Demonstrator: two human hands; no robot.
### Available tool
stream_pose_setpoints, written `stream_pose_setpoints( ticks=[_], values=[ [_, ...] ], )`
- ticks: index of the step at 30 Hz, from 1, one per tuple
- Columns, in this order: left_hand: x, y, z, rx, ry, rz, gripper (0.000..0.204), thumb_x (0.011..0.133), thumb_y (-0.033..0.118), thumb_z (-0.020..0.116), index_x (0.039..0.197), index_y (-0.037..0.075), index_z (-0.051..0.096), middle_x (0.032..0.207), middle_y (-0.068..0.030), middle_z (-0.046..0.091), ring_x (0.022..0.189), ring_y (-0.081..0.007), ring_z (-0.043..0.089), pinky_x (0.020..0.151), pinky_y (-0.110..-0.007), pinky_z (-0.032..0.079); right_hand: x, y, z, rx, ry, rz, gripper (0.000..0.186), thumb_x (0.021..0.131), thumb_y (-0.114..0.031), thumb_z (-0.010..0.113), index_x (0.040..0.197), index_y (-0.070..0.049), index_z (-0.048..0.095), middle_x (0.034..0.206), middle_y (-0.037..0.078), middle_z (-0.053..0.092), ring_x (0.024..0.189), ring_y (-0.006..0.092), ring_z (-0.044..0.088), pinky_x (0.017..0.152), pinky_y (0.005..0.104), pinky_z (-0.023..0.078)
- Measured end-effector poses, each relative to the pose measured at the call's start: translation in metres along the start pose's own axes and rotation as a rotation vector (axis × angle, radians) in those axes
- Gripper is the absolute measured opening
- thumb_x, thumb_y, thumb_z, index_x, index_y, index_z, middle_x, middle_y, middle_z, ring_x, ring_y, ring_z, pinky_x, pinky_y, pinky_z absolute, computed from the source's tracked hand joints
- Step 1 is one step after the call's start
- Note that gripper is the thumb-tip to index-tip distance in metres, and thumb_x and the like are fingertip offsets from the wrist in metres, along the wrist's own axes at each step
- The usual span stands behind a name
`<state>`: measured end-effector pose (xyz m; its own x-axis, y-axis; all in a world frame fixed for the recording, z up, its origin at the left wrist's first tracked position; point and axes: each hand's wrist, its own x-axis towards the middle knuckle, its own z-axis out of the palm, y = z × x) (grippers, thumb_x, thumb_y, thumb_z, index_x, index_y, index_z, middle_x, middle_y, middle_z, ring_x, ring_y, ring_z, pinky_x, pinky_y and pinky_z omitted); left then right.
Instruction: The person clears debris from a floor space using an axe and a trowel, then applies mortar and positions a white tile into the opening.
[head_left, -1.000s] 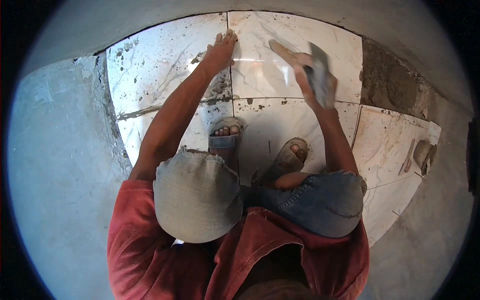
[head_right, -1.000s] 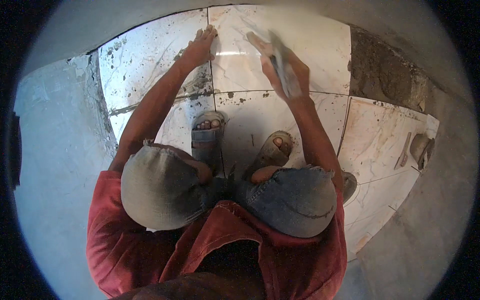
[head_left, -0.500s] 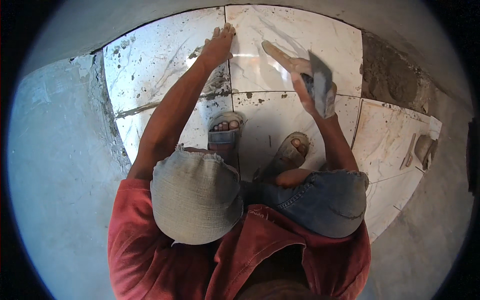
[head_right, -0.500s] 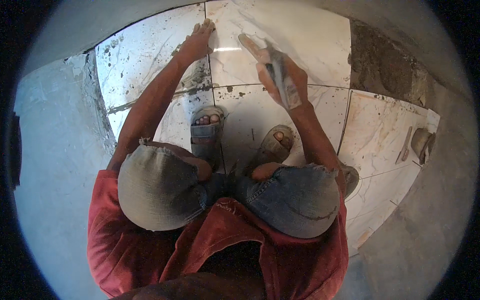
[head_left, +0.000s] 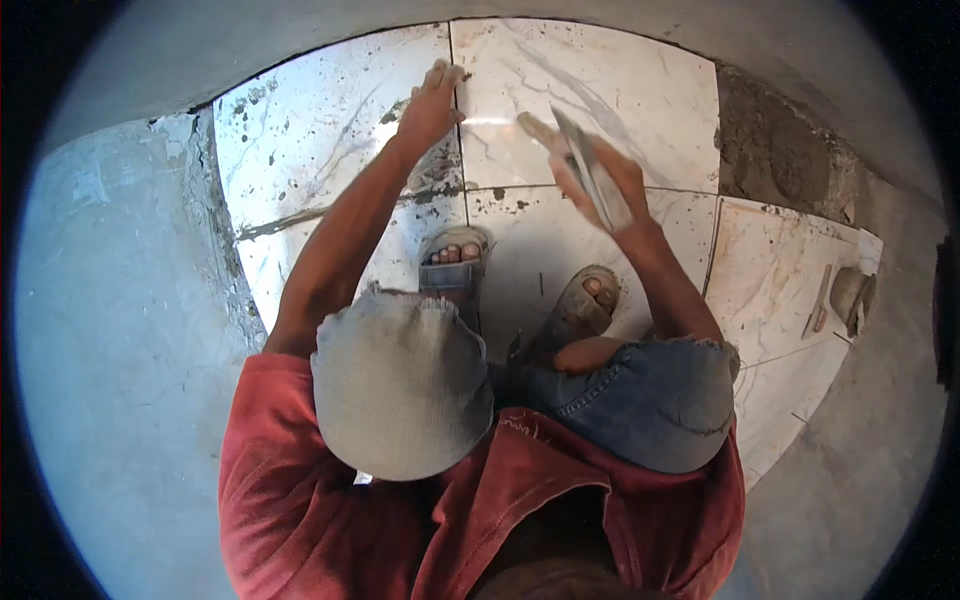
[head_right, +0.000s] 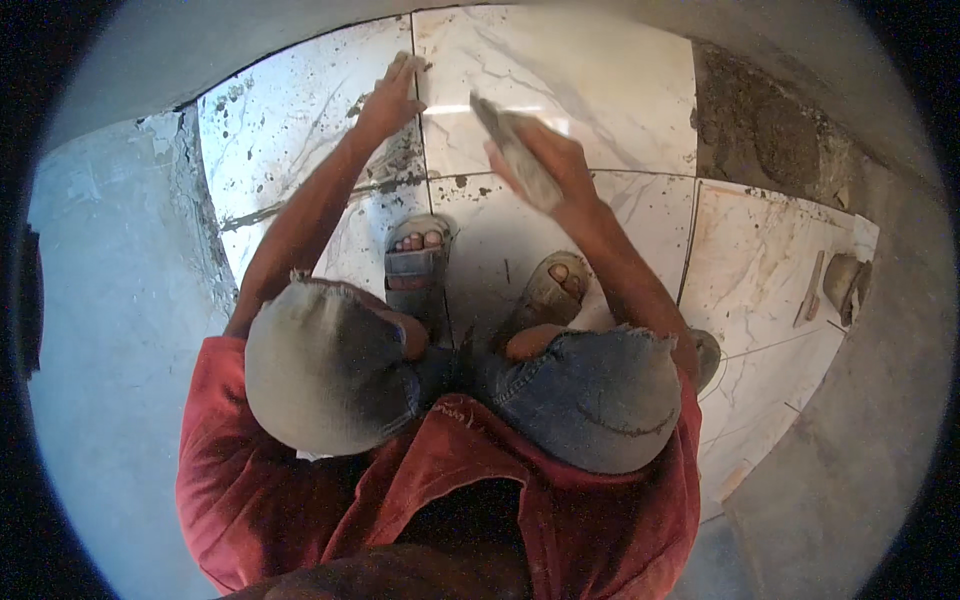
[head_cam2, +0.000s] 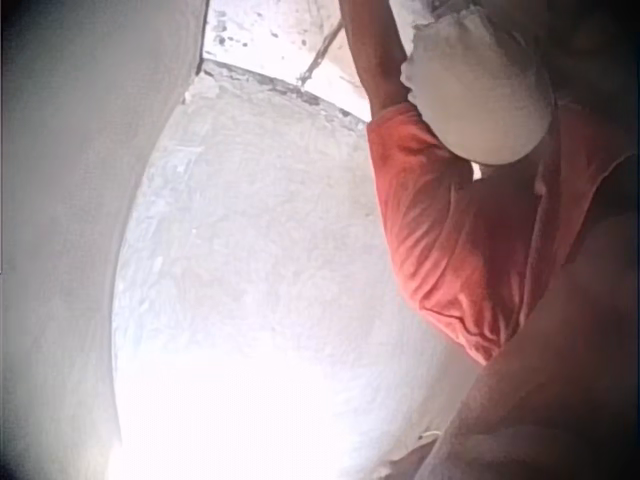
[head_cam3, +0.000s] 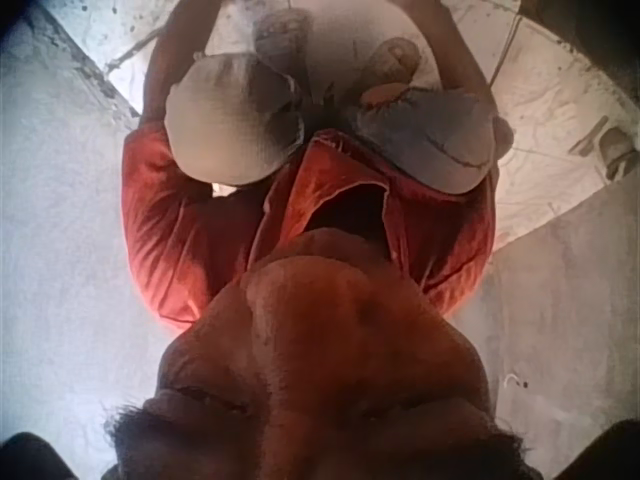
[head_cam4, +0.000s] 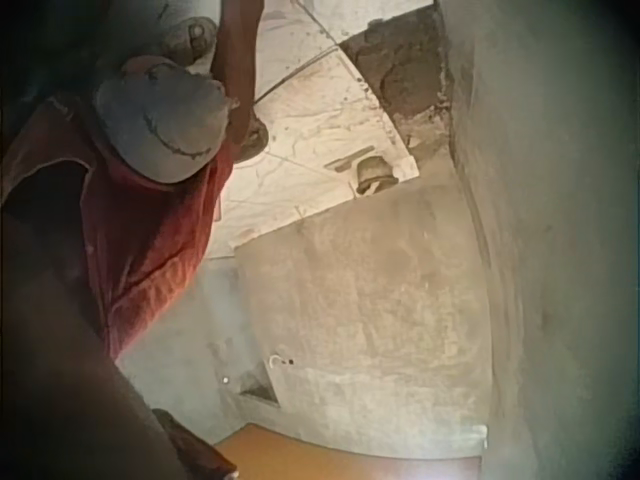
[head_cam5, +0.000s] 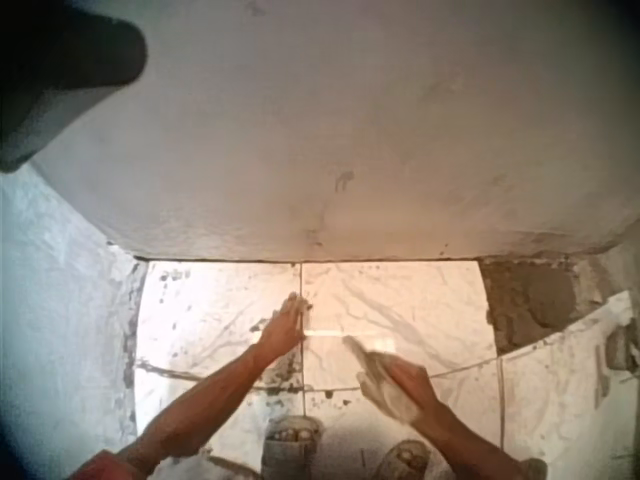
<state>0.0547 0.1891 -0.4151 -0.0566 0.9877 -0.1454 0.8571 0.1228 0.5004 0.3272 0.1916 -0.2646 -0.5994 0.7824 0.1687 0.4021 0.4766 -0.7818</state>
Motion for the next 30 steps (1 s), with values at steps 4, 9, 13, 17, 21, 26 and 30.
stream_pose_setpoints(
  ticks=[4, 9, 13, 17, 21, 26, 30],
  values=[
    [-0.040, 0.006, 0.004, -0.027, 0.085, 0.038, 0.083, 0.074, 0.022, 0.077, 0.141, 0.009, 0.031, 0.147, -0.0225, 0.029, 0.138, -0.0367, 0.026, 0.107, -0.051, 0.032, 0.004, -0.003, 0.002, 0.011, 0.058, -0.257, 0.031, 0.084, -0.014, 0.068, 0.112, -0.002, 0.060, 0.088, 0.012, 0.067, 0.071, 0.0203, 0.066, 0.065, 0.0292, 0.052],
    [-0.092, 0.027, 0.016, 0.185, -0.048, 0.010, 0.077, 0.077, 0.032, 0.073, 0.141, 0.013, 0.034, 0.150, -0.0113, 0.029, 0.139, -0.0328, 0.025, 0.110, -0.058, 0.020, 0.006, -0.001, -0.001, 0.024, -0.043, 0.130, 0.034, 0.078, -0.004, 0.071, 0.109, 0.000, 0.058, 0.107, 0.015, 0.063, 0.091, 0.0228, 0.065, 0.077, 0.0285, 0.051],
    [-0.101, 0.031, 0.013, 0.194, -0.077, -0.006, 0.076, 0.079, 0.033, 0.071, 0.143, 0.015, 0.033, 0.152, -0.0058, 0.027, 0.140, -0.0310, 0.025, 0.110, -0.060, 0.019, 0.005, 0.002, -0.001, 0.013, -0.057, -0.030, 0.032, 0.083, -0.009, 0.069, 0.113, -0.003, 0.059, 0.099, 0.012, 0.066, 0.076, 0.0220, 0.067, 0.069, 0.0282, 0.052],
    [-0.098, 0.029, 0.011, 0.160, -0.134, -0.015, 0.078, 0.079, 0.032, 0.071, 0.144, 0.016, 0.031, 0.154, -0.0046, 0.025, 0.141, -0.0312, 0.024, 0.110, -0.060, 0.019, 0.009, 0.007, 0.005, 0.126, -0.028, 0.149, 0.033, 0.082, -0.008, 0.070, 0.112, -0.003, 0.059, 0.100, 0.013, 0.065, 0.075, 0.0206, 0.067, 0.066, 0.0276, 0.053],
    [-0.095, 0.028, 0.012, 0.145, -0.136, -0.002, 0.082, 0.077, 0.032, 0.072, 0.146, 0.018, 0.029, 0.155, -0.0043, 0.022, 0.141, -0.0329, 0.022, 0.109, -0.062, 0.020, 0.018, 0.012, 0.006, 0.138, -0.074, 0.159, 0.039, 0.079, -0.011, 0.073, 0.114, -0.003, 0.058, 0.101, 0.013, 0.065, 0.081, 0.0239, 0.067, 0.069, 0.0322, 0.054],
    [-0.085, 0.026, 0.013, 0.156, -0.181, 0.038, 0.094, 0.071, 0.033, 0.077, 0.148, 0.017, 0.024, 0.155, -0.0040, 0.023, 0.140, -0.0358, 0.023, 0.104, -0.069, 0.020, 0.027, 0.016, -0.007, 0.107, -0.007, -0.103, 0.035, 0.077, -0.016, 0.068, 0.109, -0.006, 0.058, 0.102, 0.013, 0.063, 0.091, 0.0335, 0.063, 0.077, 0.0373, 0.052],
    [-0.082, 0.034, 0.007, 0.215, -0.258, 0.000, 0.094, 0.072, 0.031, 0.077, 0.148, 0.018, 0.024, 0.155, -0.0046, 0.023, 0.141, -0.0362, 0.021, 0.105, -0.068, 0.020, 0.034, 0.020, -0.018, -0.150, 0.070, -0.077, 0.031, 0.076, -0.016, 0.069, 0.104, -0.006, 0.058, 0.096, 0.011, 0.062, 0.086, 0.0305, 0.063, 0.071, 0.0383, 0.052]
  ],
)
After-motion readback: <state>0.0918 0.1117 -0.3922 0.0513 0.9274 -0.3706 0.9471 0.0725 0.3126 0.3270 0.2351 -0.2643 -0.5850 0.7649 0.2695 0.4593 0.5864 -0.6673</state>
